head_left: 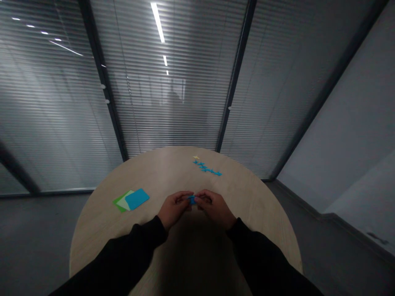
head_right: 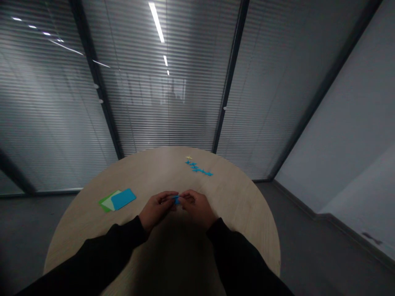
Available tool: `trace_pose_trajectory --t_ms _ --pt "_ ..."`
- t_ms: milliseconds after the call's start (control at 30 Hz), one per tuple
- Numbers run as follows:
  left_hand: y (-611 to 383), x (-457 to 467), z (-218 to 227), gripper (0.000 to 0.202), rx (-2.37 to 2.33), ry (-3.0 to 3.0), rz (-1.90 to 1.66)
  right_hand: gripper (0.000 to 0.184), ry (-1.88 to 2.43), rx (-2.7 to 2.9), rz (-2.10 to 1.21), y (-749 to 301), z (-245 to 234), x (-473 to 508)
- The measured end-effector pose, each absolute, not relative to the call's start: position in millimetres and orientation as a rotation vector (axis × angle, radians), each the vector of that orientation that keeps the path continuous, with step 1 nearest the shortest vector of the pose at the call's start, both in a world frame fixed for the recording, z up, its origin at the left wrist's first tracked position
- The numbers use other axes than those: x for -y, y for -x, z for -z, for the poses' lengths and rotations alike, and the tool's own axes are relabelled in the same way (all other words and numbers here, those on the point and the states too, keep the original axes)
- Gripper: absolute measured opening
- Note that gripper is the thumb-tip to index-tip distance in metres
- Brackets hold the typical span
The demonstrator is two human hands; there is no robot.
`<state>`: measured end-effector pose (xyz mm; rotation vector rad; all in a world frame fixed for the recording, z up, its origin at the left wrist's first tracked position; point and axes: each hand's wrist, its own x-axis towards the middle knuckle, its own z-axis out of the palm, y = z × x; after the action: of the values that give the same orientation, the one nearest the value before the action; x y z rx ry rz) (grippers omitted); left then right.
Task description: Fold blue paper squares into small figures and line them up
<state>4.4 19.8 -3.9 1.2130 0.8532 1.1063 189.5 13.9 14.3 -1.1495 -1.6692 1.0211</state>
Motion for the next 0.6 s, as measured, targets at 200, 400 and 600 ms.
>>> trace_pose_trajectory --t_ms 200,400,600 --pt "-3.9 -17.7 2.8 0.045 -0.792 -1.0 -1.102 0.03 1.147 1.604 -1.069 -190.5 -15.0 -14.5" --pt "-5.3 -16.5 1.2 0.039 -0.761 -0.896 -1.086 0.033 1.141 1.574 -1.1 -189.5 -15.1 -15.0" --pt "-6.3 -15.8 -0.5 0.026 -0.742 -0.848 -1.091 0.036 1.114 1.517 -1.178 -186.5 -10.9 -14.4"
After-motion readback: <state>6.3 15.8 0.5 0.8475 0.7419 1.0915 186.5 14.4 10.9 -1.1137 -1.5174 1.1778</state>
